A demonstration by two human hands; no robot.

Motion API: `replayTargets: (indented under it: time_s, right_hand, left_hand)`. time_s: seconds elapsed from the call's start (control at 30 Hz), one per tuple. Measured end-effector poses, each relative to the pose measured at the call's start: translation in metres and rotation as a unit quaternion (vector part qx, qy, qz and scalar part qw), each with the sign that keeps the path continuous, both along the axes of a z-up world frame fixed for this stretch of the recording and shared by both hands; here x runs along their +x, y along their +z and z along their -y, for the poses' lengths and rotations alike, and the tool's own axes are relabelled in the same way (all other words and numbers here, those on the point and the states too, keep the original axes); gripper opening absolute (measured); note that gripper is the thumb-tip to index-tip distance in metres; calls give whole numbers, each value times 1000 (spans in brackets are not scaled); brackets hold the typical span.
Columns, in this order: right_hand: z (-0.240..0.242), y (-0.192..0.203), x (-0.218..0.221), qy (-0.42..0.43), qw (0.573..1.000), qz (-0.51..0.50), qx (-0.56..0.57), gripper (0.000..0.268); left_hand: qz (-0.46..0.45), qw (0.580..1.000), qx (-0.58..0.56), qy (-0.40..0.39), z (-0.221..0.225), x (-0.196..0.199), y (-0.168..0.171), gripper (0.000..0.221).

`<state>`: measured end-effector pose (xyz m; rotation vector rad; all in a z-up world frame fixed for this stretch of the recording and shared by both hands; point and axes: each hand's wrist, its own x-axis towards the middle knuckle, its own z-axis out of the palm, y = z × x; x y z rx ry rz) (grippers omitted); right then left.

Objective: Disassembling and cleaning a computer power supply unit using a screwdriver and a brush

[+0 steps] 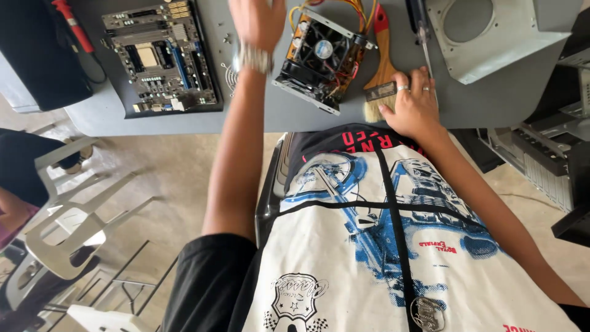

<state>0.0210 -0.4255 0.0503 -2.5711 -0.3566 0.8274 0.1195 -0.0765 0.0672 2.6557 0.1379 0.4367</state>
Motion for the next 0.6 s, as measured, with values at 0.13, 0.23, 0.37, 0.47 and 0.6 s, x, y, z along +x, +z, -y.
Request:
replayTargets:
  time_s: [0.13,0.23,0.37,0.47,0.6]
  right_hand:
    - [-23,10,4,-35,997,41,-47,78]
    - [-47,29,15,-79,993,-12,-88,97]
    - [-63,34,25,-94,982,-44,-155,103]
    - [-67,35,22,-116,977,-31,-174,109]
    - [-74,51,13,-243,954,-101,-141,84]
  left_hand:
    - [-108,982,-72,136,-1,-109,-4,26]
    - [-162,971,-74,161,-18,-181,-45,18]
    - [-154,979,-53,120,-38,-171,-47,18]
    - [-126,987,-53,79,-51,-151,-41,26]
    - [-93,977,-187,34,-57,-127,-22,21]
